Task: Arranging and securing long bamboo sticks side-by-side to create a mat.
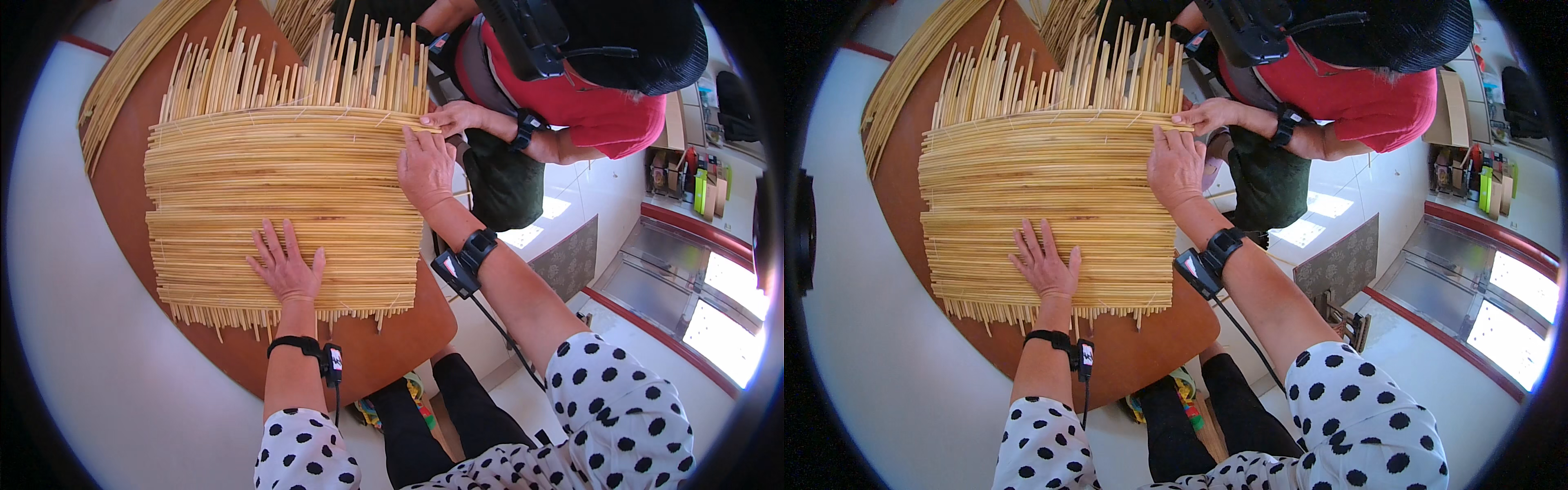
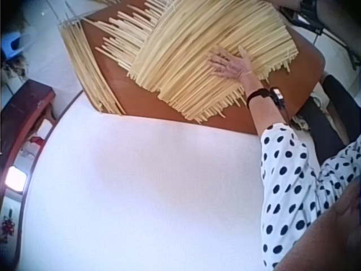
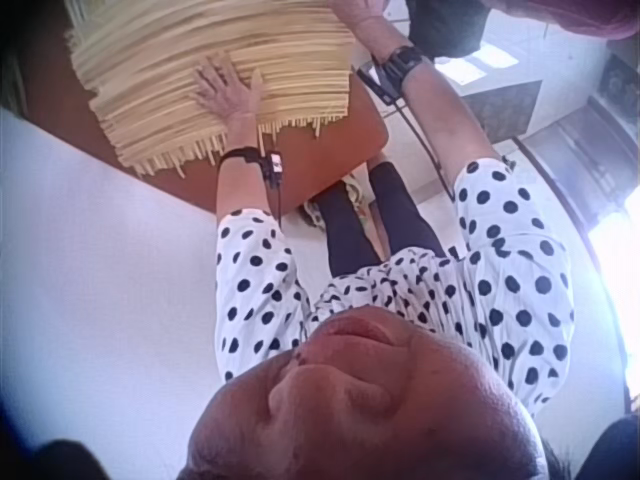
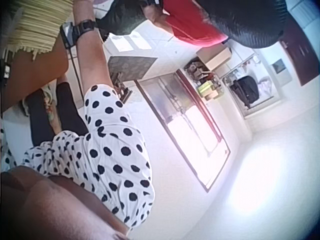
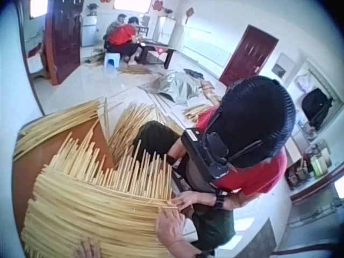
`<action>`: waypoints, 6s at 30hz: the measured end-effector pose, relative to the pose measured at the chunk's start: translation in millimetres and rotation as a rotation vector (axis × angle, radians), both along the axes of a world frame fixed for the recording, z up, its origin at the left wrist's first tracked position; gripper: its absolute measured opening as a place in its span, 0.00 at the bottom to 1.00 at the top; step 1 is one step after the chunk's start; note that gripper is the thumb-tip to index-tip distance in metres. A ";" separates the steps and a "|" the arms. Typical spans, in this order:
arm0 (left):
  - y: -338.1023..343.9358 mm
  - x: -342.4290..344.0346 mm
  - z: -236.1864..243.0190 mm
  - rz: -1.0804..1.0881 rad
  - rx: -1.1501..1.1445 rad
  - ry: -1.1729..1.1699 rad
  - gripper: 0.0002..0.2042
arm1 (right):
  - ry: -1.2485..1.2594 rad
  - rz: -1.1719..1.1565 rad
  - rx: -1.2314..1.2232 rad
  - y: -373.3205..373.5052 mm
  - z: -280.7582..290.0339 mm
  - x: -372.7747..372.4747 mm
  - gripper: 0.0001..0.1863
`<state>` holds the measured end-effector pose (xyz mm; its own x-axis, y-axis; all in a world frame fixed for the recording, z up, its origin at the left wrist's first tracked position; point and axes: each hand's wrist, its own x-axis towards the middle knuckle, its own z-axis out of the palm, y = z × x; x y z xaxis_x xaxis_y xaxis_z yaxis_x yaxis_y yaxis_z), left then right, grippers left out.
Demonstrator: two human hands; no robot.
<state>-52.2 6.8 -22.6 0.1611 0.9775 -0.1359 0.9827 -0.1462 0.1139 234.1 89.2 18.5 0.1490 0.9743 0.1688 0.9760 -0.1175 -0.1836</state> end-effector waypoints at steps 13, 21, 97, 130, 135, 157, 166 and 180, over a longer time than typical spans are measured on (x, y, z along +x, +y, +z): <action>-1.3 -4.1 3.0 0.018 -0.012 -0.016 0.46 | 0.058 0.019 0.002 -21.7 19.6 -12.3 0.25; 0.3 0.6 1.3 -0.015 0.077 -0.014 0.44 | 0.173 0.157 -0.206 -135.9 11.5 -58.1 0.34; -13.2 -16.9 11.5 0.013 0.083 -0.069 0.43 | 0.097 0.066 -0.502 -176.5 -8.2 -107.2 0.45; -9.3 -9.0 11.6 0.011 0.072 -0.059 0.42 | 0.086 0.079 -0.469 -174.3 -13.7 -98.5 0.45; -8.3 -9.3 11.2 0.018 0.067 -0.055 0.42 | 0.105 0.077 -0.466 -171.7 -11.6 -99.4 0.45; -7.3 -8.2 8.5 0.010 0.090 -0.054 0.43 | 0.093 0.062 -0.567 -167.6 -5.5 -98.6 0.43; -8.6 -9.0 5.9 0.009 0.098 -0.048 0.42 | 0.099 0.064 -0.559 -169.4 -5.4 -98.4 0.44; -7.1 -7.9 7.7 0.009 0.092 -0.049 0.42 | 0.097 0.062 -0.569 -167.5 -6.2 -98.2 0.43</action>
<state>-60.0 -0.3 -14.9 0.1568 0.9869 -0.0372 0.9775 -0.1497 0.1487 135.9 -78.3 12.2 0.0770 0.9152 -0.3956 0.9660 -0.1667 -0.1975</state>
